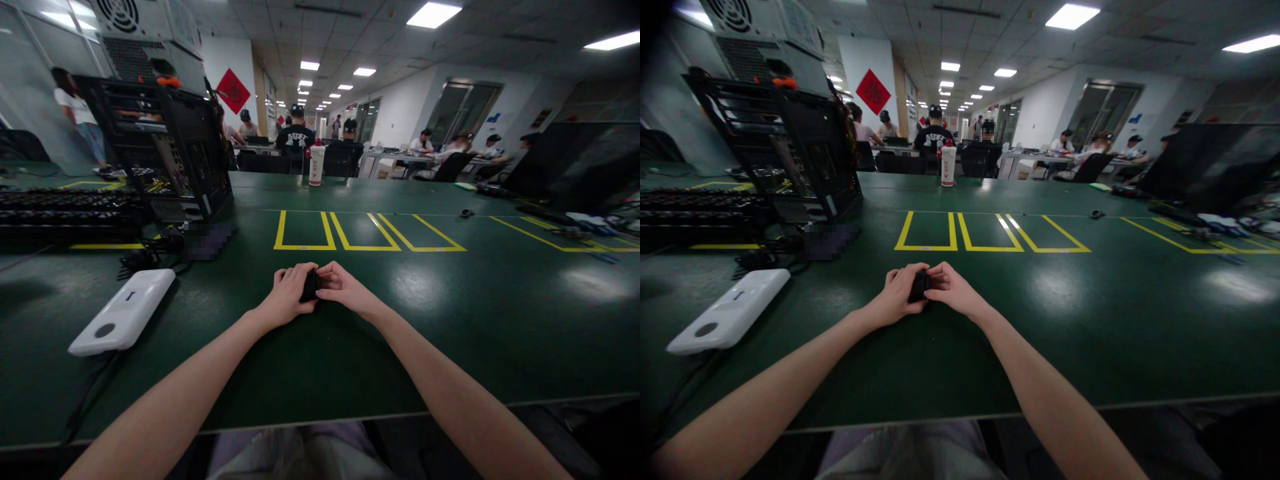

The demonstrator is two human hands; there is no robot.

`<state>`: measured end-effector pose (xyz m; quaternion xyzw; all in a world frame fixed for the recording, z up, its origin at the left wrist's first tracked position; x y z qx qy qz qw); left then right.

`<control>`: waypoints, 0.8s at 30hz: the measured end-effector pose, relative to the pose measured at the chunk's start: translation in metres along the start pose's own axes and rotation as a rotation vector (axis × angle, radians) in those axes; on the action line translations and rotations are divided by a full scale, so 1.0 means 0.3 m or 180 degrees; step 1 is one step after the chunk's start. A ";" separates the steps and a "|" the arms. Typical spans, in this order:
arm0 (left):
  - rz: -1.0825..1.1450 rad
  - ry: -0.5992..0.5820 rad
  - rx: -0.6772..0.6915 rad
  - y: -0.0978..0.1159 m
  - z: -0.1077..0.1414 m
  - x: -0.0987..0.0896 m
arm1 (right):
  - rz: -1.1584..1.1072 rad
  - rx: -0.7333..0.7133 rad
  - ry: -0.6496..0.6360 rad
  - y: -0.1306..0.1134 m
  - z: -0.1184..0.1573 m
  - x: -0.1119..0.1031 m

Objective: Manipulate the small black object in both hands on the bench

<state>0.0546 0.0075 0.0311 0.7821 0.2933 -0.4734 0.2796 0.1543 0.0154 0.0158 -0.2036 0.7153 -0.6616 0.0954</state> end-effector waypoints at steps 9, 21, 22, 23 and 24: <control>0.0020 -0.0012 0.0011 0.000 0.000 -0.001 | -0.0048 0.0072 0.0141 0.006 -0.006 -0.002; 0.0032 -0.0068 0.0063 0.011 0.004 -0.016 | 0.0056 0.0016 0.0009 -0.004 0.002 -0.001; 0.0016 -0.0045 0.0055 0.008 0.003 -0.010 | 0.0056 0.0011 0.0057 -0.004 0.002 -0.002; -0.0003 -0.0024 0.0047 0.004 0.001 -0.004 | 0.0050 0.0002 0.0097 -0.004 0.001 -0.003; -0.0033 0.0018 0.0017 -0.001 0.000 0.000 | 0.0034 -0.0002 0.0127 -0.003 0.000 -0.004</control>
Point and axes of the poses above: each hand's wrist, its own z-axis away from the middle knuckle, its own x-axis out of the palm, y = z × x, the point moved 8 cm from there along -z, towards the middle knuckle, and after that the axes turned 15 degrees about -z, right-handed, at the moved point
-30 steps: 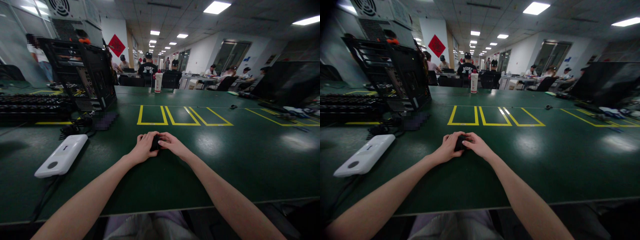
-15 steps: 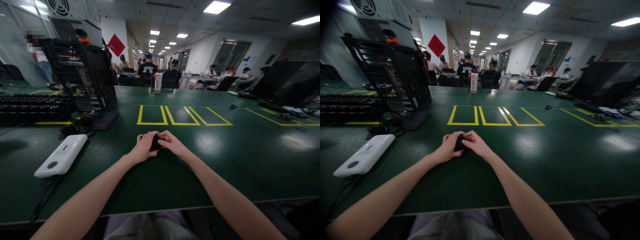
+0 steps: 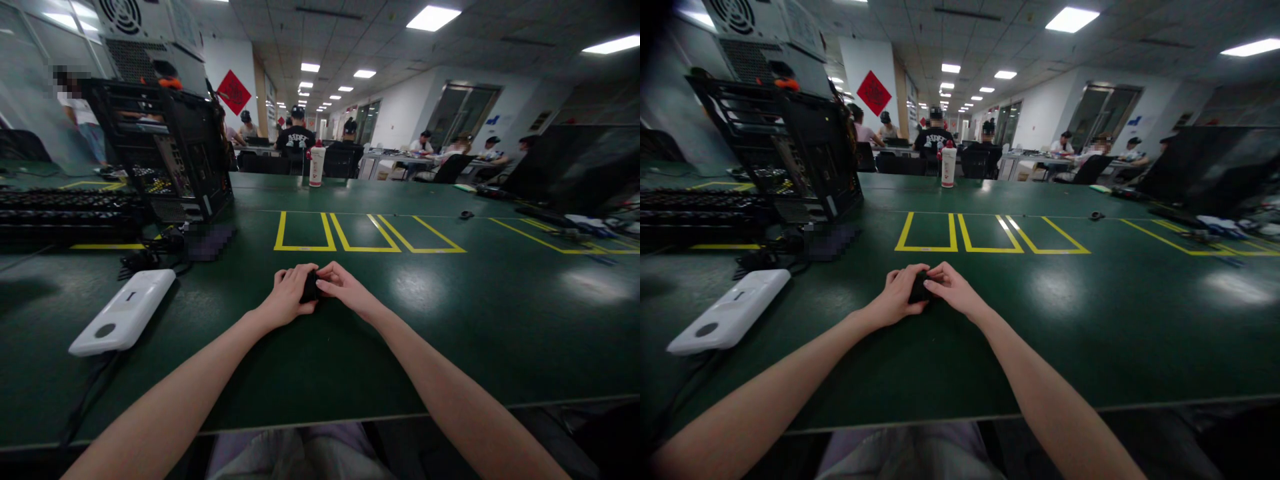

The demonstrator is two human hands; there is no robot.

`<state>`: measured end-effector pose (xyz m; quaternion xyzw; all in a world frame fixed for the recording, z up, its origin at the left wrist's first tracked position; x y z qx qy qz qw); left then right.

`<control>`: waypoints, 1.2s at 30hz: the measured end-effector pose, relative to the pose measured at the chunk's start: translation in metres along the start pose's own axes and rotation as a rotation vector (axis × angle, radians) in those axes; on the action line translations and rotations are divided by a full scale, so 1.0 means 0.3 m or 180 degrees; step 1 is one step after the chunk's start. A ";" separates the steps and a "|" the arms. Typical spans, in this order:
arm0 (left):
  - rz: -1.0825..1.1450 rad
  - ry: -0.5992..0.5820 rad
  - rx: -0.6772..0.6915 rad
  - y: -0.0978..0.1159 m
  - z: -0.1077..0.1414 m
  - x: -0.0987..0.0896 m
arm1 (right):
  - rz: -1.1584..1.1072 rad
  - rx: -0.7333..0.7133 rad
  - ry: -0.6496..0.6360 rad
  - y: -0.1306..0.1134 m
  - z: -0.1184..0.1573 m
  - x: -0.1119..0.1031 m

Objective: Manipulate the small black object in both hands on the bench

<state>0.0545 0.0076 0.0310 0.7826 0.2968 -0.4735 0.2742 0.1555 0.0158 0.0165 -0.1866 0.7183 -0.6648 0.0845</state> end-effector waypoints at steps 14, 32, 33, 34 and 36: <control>0.0064 -0.0122 0.0021 0.016 0.007 -0.025 | -0.0049 0.0077 -0.0112 0.004 0.001 0.000; 0.0016 0.0011 0.0001 0.000 -0.001 -0.001 | -0.0069 0.0025 -0.0096 0.004 -0.003 0.003; 0.0014 0.0022 0.0006 -0.001 -0.001 0.001 | -0.0054 0.0013 -0.0047 0.007 -0.005 0.000; 0.0017 0.0026 0.0015 -0.001 0.000 0.002 | -0.0050 0.0018 -0.0009 0.011 -0.006 -0.002; 0.0029 0.0023 0.0013 -0.001 0.002 -0.001 | -0.0043 0.0053 0.0040 0.020 -0.009 -0.005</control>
Point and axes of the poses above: each hand's wrist, its own z-axis away from the middle knuckle, its own x-axis out of the palm, y = z × x, the point moved 8 cm from there along -z, towards the middle knuckle, and after that the axes turned 15 degrees about -z, right-handed, at the moved point
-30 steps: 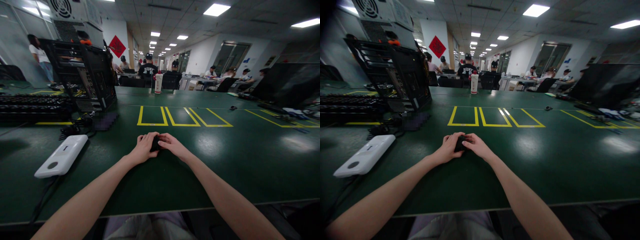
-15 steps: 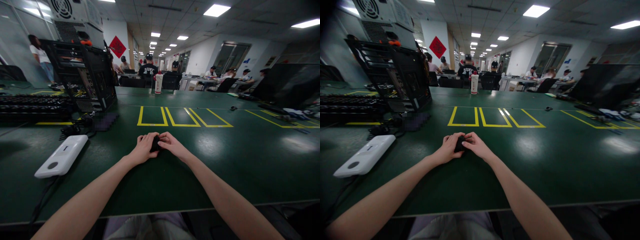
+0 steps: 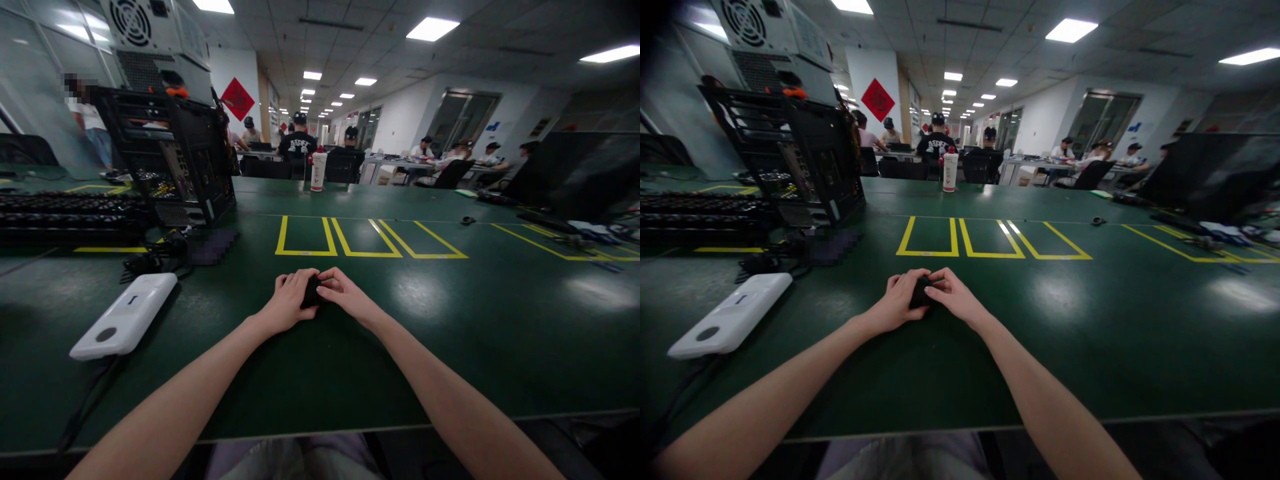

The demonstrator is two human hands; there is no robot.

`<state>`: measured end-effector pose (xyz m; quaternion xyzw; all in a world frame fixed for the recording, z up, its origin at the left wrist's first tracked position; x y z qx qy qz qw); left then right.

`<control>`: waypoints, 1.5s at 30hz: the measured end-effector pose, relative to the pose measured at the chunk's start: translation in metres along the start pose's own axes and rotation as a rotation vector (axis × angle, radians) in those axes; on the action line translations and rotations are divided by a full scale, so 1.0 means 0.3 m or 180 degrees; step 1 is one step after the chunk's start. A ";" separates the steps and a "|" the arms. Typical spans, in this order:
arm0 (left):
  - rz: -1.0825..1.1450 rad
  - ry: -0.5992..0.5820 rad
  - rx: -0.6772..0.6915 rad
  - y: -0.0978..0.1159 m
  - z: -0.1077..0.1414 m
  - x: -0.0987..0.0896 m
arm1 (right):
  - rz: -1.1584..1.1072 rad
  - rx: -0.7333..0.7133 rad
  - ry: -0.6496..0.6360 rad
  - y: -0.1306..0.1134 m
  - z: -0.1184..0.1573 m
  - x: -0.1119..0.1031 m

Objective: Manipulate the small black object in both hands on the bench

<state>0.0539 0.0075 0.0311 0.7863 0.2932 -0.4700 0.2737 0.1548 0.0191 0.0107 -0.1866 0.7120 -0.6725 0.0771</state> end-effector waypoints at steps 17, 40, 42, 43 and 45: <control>0.0029 -0.0023 -0.0014 0.006 0.001 -0.012 | 0.0065 0.0062 -0.0008 -0.007 0.008 0.004; 0.0047 -0.0017 -0.0029 0.001 0.001 -0.006 | -0.0036 0.0128 -0.0070 -0.012 0.005 0.003; 0.0064 -0.0046 -0.0015 0.006 0.002 -0.012 | -0.0072 0.0061 -0.0218 -0.023 0.010 0.012; 0.0072 -0.0067 -0.0002 0.009 0.003 -0.016 | -0.0087 0.0041 -0.0268 -0.026 0.012 0.016; 0.0082 -0.0109 0.0025 0.016 0.005 -0.026 | -0.0069 0.0027 -0.0261 -0.027 0.014 0.015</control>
Point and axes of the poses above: each hand's wrist, its own z-axis away from the middle knuckle, its own x-axis out of the palm, y = z × x, the point moved 8 cm from there along -z, towards the middle knuckle, and after that the axes turned 15 degrees about -z, right-handed, at the moved point
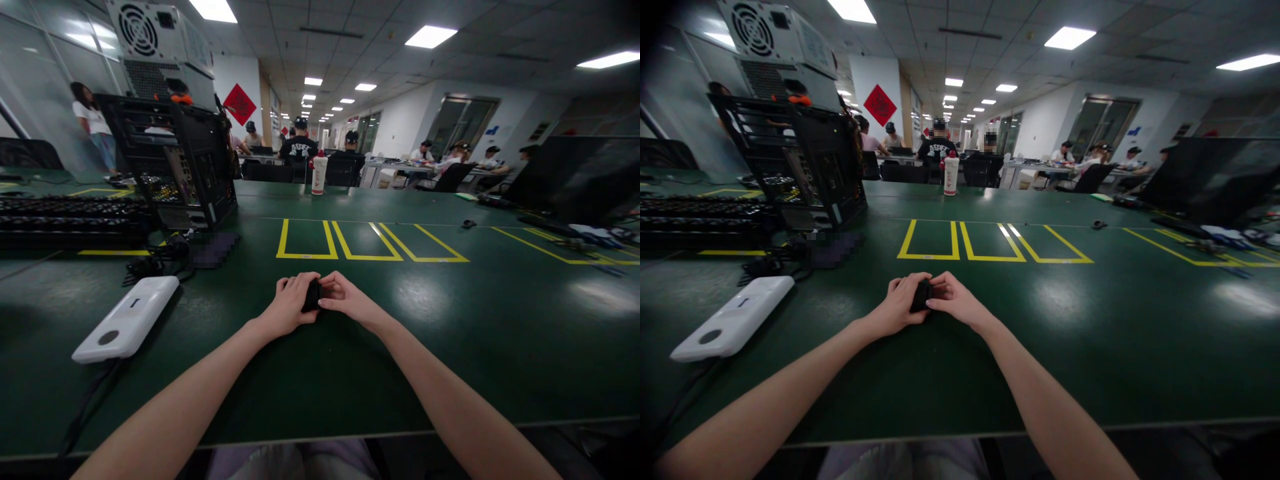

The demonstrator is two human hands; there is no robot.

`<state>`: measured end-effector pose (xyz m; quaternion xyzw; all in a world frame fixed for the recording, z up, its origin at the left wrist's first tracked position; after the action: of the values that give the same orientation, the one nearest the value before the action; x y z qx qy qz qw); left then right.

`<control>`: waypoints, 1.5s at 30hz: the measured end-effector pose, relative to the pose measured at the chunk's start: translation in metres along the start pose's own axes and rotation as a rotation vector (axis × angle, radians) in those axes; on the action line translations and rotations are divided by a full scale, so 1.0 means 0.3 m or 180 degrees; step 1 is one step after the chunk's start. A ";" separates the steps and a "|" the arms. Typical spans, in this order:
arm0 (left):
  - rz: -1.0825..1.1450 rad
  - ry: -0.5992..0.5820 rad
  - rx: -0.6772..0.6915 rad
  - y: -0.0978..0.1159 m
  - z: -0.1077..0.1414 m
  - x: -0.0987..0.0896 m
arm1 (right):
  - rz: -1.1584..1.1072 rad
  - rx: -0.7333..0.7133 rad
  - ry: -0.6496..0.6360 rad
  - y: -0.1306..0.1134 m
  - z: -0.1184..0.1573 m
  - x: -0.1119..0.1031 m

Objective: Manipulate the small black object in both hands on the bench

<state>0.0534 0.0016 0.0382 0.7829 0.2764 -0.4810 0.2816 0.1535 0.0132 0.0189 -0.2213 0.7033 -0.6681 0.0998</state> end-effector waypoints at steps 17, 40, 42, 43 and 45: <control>-0.0096 0.0089 -0.0065 -0.018 -0.007 0.029 | 0.0116 -0.0132 -0.0030 -0.011 0.000 0.011; -0.0136 0.0086 -0.0031 -0.017 -0.007 0.029 | 0.0170 0.0013 0.0241 0.016 -0.007 -0.011; -0.0145 0.0111 -0.0036 -0.017 -0.007 0.027 | 0.0140 0.0008 0.0263 0.020 -0.012 -0.010; -0.0140 0.0124 -0.0037 -0.016 -0.007 0.026 | 0.0112 0.0011 0.0267 0.022 -0.013 -0.010; -0.0118 0.0133 -0.0027 -0.015 -0.006 0.026 | 0.0081 0.0074 0.0294 0.029 -0.015 -0.013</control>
<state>0.0542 0.0074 0.0311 0.7864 0.2986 -0.4684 0.2701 0.1536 0.0189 0.0101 -0.1801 0.7021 -0.6845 0.0783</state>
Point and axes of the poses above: each hand's wrist, its own z-axis away from the middle knuckle, its own x-axis out of the palm, y = z × x, the point moved 8 cm from there along -z, towards the middle knuckle, and after that the axes turned 15 degrees about -z, right-handed, at the moved point
